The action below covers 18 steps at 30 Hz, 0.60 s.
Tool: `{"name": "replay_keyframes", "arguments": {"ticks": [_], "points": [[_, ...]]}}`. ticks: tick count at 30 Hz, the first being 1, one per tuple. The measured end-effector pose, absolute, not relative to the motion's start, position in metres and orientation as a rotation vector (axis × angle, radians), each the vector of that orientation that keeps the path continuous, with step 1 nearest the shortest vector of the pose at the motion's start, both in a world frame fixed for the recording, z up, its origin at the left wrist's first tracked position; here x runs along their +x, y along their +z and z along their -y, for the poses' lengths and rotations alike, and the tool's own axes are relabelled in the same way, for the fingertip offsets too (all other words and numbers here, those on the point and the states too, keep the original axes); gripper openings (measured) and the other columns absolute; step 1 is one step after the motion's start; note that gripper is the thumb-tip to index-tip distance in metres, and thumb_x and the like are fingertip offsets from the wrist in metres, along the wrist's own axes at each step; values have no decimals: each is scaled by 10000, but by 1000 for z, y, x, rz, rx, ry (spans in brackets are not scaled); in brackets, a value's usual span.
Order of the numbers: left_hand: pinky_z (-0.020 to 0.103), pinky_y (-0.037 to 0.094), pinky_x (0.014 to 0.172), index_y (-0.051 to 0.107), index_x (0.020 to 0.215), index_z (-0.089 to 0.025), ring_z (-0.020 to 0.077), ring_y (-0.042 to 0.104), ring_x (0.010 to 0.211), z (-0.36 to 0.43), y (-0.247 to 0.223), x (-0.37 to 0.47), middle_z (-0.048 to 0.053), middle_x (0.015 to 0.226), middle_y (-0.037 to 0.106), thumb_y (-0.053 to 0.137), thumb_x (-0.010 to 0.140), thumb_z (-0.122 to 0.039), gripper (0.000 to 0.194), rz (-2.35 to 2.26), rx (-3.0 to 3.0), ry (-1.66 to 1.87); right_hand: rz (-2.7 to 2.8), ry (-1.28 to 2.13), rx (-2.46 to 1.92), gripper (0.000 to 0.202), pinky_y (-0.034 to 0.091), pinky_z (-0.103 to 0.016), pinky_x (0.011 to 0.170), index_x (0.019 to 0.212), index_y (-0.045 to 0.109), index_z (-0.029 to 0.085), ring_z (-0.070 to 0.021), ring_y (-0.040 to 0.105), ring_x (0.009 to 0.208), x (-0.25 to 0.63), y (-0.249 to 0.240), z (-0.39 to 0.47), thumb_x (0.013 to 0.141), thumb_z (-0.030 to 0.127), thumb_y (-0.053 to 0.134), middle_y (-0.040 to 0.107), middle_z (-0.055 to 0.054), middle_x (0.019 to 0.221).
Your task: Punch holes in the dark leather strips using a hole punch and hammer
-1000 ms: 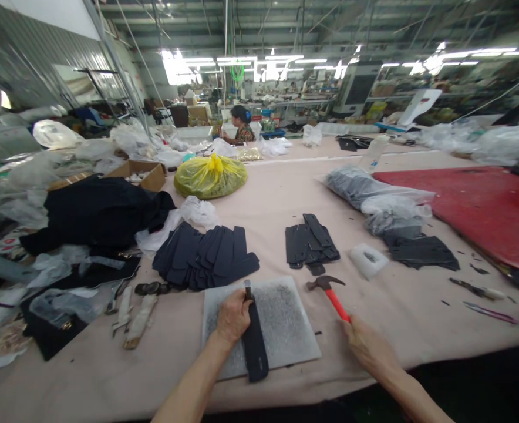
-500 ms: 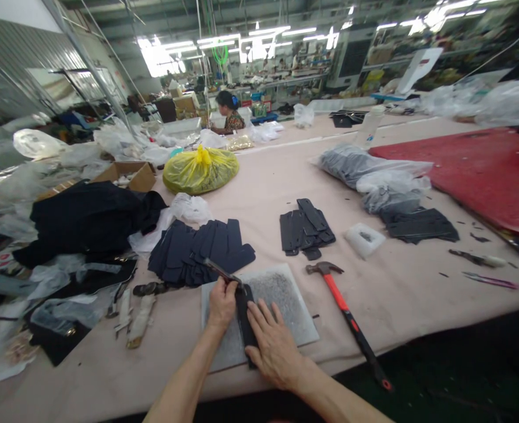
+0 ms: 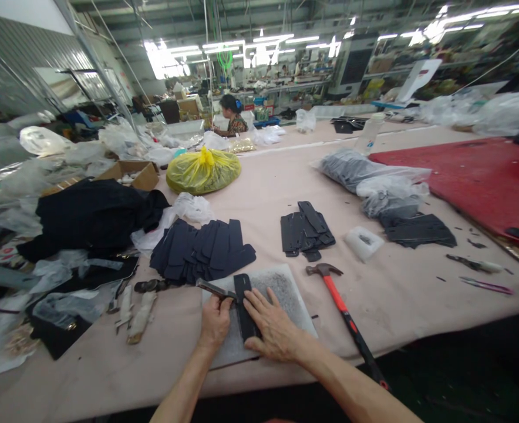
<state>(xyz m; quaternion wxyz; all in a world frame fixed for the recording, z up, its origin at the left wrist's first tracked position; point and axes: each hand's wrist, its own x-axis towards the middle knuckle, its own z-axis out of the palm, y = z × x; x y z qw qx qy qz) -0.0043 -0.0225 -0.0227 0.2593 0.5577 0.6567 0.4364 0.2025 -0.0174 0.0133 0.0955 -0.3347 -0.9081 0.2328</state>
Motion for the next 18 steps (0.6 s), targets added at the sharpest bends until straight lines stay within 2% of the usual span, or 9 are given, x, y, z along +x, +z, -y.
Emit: {"name": "replay_keyframes", "arguments": {"ticks": [3, 6, 10, 18], "points": [[355, 576, 763, 693, 944, -169, 240, 711, 843, 23, -28, -3, 77, 901, 749, 497, 880, -300, 245, -1754, 1613, 1139, 2564, 654, -1171, 396, 210, -451, 1112, 1305, 563, 199, -252, 437, 1264, 192, 17, -9, 937, 339, 521, 557, -99, 1330], [373, 583, 818, 702, 996, -166, 250, 717, 912, 23, -33, -4, 92, 971, 756, 478, 878, -265, 272, -1735, 1721, 1127, 2467, 629, -1400, 271, 348, -352, 934, 1152, 643, 224, -212, 522, 1078, 180, 17, -35, 923, 183, 504, 617, -62, 1109], [369, 587, 844, 702, 1019, -168, 249, 713, 957, 25, -39, -5, 95, 1003, 754, 466, 896, -262, 283, -1752, 1762, 1143, 2445, 606, -1469, 204, 353, -341, 859, 1047, 688, 215, -232, 527, 1018, 166, 13, -59, 901, 206, 545, 612, -77, 1047], [363, 585, 861, 695, 1039, -172, 245, 710, 970, 26, -46, -6, 92, 1019, 751, 462, 903, -247, 280, -1764, 1774, 1135, 2361, 640, -1501, 162, 329, -352, 864, 928, 695, 194, -237, 525, 1004, 154, 4, -66, 871, 177, 545, 629, -76, 998]]}}
